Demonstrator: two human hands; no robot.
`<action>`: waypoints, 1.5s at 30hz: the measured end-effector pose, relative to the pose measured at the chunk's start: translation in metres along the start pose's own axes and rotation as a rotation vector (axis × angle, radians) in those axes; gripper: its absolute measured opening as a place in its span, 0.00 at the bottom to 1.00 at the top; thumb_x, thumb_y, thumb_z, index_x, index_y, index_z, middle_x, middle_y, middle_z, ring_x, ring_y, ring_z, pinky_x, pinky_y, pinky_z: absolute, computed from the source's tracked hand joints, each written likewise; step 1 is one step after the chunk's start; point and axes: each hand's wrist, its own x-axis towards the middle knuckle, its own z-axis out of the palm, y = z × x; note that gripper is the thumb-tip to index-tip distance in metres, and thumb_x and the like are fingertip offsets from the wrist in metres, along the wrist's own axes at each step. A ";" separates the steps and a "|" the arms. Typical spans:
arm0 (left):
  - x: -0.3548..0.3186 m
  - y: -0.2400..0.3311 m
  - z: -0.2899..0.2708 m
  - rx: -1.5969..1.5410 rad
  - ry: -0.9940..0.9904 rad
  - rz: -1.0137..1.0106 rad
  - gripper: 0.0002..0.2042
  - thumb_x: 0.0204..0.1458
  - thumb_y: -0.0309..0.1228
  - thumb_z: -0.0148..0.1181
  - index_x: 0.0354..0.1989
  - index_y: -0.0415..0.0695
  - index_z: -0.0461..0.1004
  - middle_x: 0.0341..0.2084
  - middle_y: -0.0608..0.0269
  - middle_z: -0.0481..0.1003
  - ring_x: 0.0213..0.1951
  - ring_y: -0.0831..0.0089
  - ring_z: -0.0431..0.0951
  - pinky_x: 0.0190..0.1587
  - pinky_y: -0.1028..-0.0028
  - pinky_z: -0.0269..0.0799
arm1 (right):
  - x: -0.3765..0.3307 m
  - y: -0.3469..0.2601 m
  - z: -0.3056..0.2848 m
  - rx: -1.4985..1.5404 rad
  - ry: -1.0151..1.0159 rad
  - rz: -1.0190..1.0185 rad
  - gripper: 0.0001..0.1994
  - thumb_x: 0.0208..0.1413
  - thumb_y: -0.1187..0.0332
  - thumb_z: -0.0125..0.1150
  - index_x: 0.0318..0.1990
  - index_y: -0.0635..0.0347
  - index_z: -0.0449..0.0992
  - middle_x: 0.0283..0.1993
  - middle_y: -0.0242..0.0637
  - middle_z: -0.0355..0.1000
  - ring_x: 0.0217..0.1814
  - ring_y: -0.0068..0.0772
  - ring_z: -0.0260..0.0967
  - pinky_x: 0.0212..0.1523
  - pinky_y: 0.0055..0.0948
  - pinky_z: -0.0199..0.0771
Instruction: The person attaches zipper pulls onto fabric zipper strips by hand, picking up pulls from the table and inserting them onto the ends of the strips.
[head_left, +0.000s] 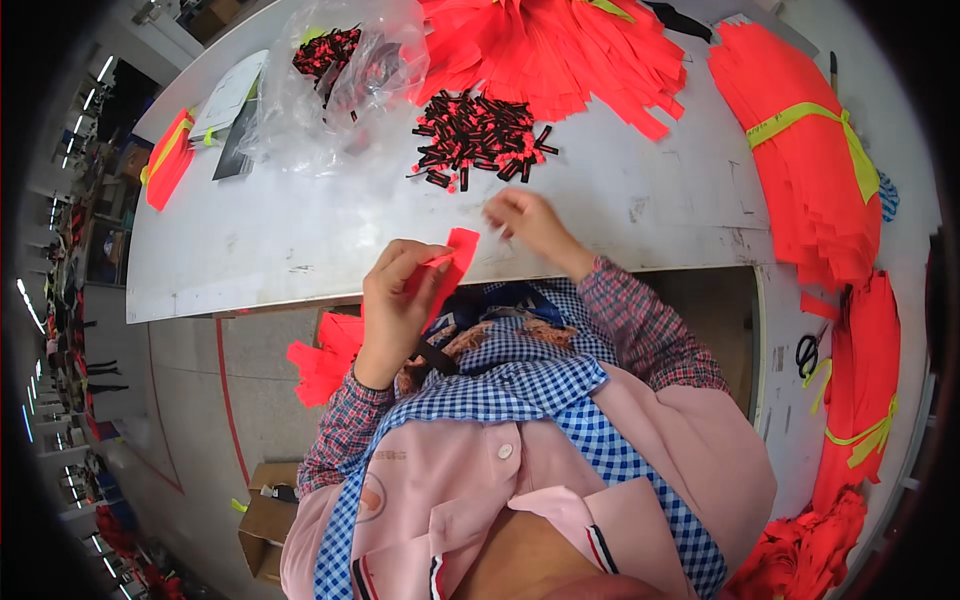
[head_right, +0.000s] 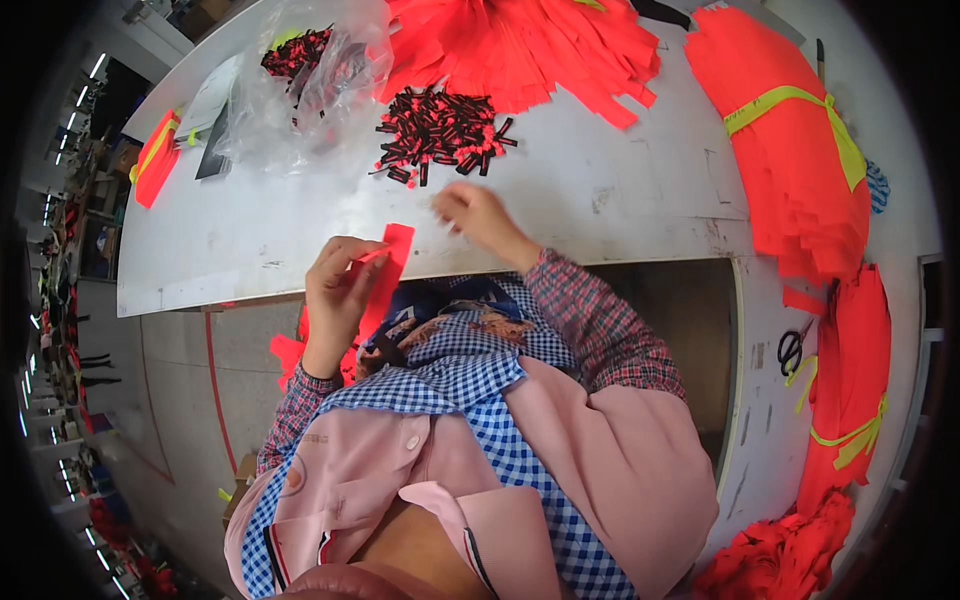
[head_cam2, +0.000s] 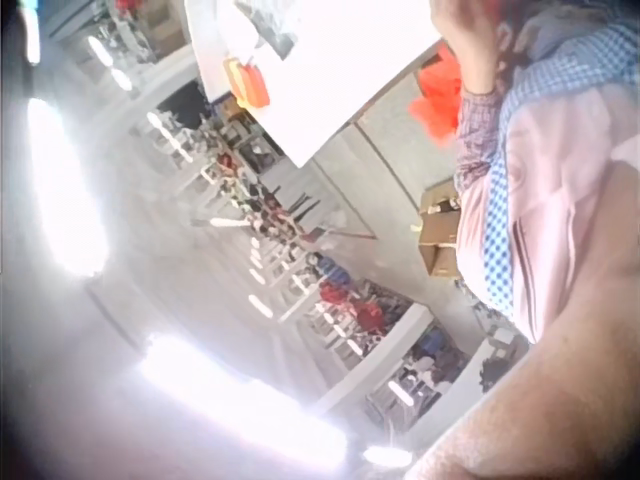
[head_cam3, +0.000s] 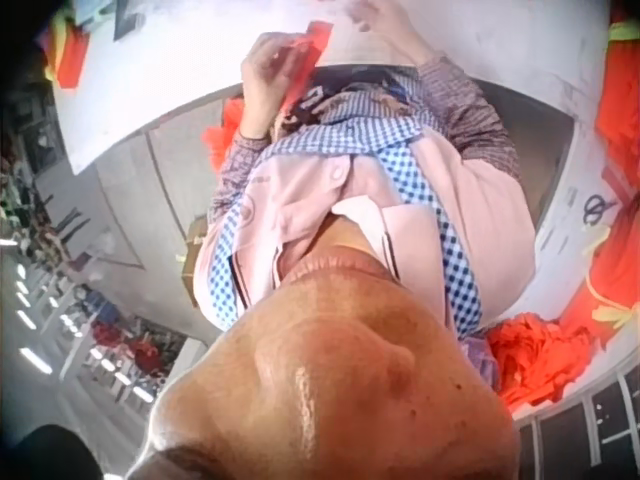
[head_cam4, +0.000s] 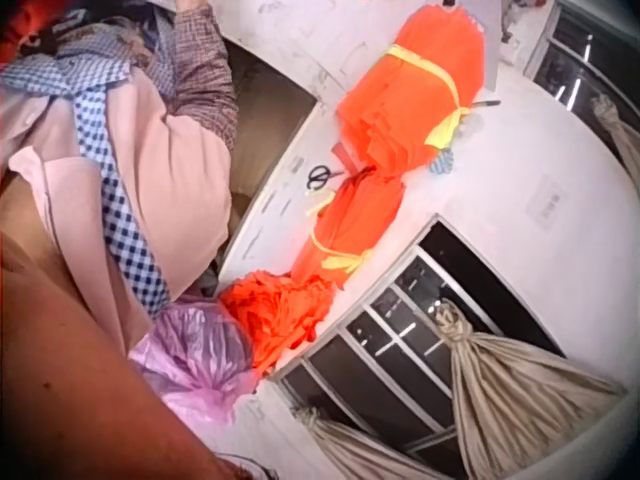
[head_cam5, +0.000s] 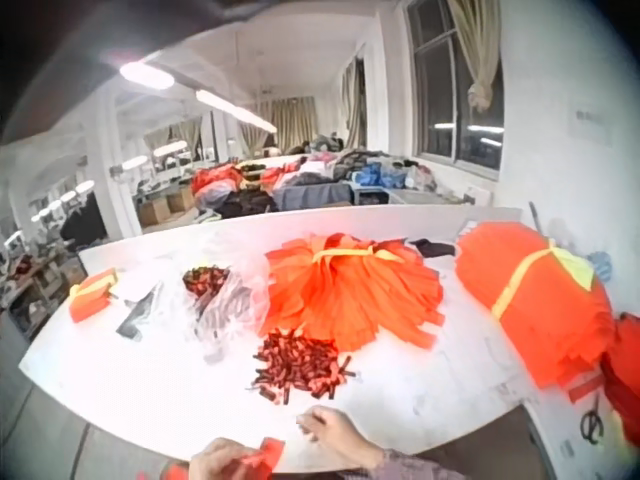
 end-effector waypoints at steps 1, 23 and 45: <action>0.000 0.000 0.001 -0.004 -0.008 -0.002 0.08 0.48 0.18 0.60 0.37 0.39 0.77 0.31 0.59 0.74 0.34 0.70 0.75 0.38 0.76 0.70 | 0.012 0.022 -0.021 -0.231 0.132 -0.086 0.08 0.57 0.65 0.57 0.35 0.62 0.74 0.26 0.32 0.73 0.29 0.27 0.72 0.29 0.28 0.72; 0.009 0.004 0.000 0.062 0.188 0.033 0.08 0.48 0.18 0.60 0.38 0.37 0.76 0.31 0.57 0.74 0.33 0.69 0.75 0.36 0.77 0.70 | 0.049 0.007 -0.082 -0.240 0.499 -0.187 0.11 0.51 0.69 0.65 0.40 0.64 0.75 0.34 0.35 0.76 0.35 0.24 0.72 0.38 0.22 0.72; 0.015 0.028 0.001 -0.017 0.174 0.146 0.08 0.49 0.20 0.61 0.38 0.39 0.78 0.29 0.58 0.74 0.30 0.70 0.75 0.32 0.76 0.70 | -0.041 -0.124 0.046 -0.038 0.061 -0.578 0.09 0.50 0.76 0.65 0.39 0.65 0.76 0.34 0.35 0.74 0.31 0.20 0.72 0.31 0.18 0.71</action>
